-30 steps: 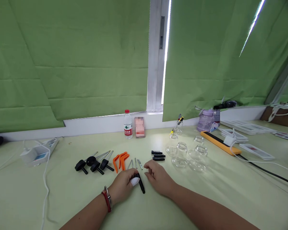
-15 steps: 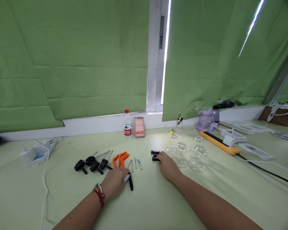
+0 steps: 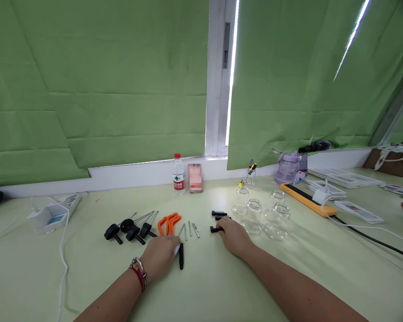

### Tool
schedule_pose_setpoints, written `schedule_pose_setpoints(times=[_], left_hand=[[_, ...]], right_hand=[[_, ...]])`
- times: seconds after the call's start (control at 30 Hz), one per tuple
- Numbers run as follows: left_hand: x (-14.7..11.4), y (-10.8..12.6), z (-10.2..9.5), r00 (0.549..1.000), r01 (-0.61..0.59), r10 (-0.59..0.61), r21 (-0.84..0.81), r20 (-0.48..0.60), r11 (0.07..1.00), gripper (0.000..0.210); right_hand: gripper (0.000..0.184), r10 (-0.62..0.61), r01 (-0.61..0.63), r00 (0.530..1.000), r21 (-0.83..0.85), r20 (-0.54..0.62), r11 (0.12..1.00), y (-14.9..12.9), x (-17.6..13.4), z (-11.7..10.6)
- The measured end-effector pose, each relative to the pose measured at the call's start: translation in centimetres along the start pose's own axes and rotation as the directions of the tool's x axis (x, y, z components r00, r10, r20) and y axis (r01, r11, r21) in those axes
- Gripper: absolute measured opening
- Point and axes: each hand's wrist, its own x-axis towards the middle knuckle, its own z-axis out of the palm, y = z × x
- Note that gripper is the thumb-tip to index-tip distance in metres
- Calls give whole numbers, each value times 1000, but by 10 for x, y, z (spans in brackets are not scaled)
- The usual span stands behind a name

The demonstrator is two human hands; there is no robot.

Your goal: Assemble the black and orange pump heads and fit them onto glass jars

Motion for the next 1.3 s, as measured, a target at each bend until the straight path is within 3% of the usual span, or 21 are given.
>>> schedule_pose_setpoints(times=[0.17, 0.3, 0.37, 0.5, 0.57, 0.63, 0.7, 0.8, 0.9, 0.97, 1.07, 1.3], left_hand=[[1, 3, -3, 998, 21, -20, 28, -52, 999, 26], [-1, 9, -3, 988, 11, -11, -5, -153, 1000, 27], [-2, 13, -1, 979, -54, 46, -37, -201, 998, 29], [-4, 26, 1, 953, -239, 209, -120, -218, 964, 38], [-4, 33, 1, 956, -258, 227, -168, -184, 951, 33], [-4, 37, 2, 965, -239, 208, -204, -162, 949, 27], [-4, 39, 2, 969, -222, 189, -222, -161, 950, 23], [-4, 39, 2, 970, -204, 161, -248, -182, 947, 19], [-4, 37, 1, 970, -187, 128, -296, -207, 937, 18], [-5, 37, 0, 968, -188, 122, -315, -218, 930, 18], [-6, 36, -1, 967, -188, 121, -313, -223, 931, 17], [-5, 33, 0, 970, -182, 121, -298, -212, 937, 16]], right_hand=[[22, -44, 43, 998, 13, 43, 999, 1, 0, 0], [22, -93, 80, 994, 216, 52, 973, -10, -8, 2], [21, -106, 57, 989, 400, 103, 915, -19, -14, 5], [17, -200, -39, 947, 705, 253, 708, -37, -27, 11], [16, -248, -43, 933, 765, 262, 643, -43, -31, 12], [15, -260, -43, 928, 771, 266, 636, -46, -33, 11], [14, -261, -34, 925, 743, 277, 668, -47, -32, 8], [14, -234, 53, 945, 603, 226, 796, -41, -25, 4], [18, -186, 156, 980, 304, 75, 940, -26, -12, 0], [25, -134, 131, 991, 110, 17, 985, -14, -3, -3], [32, -66, 65, 997, -40, -37, 997, 0, 8, -6], [30, -11, 11, 1000, -108, -5, 994, 6, 13, -6]])
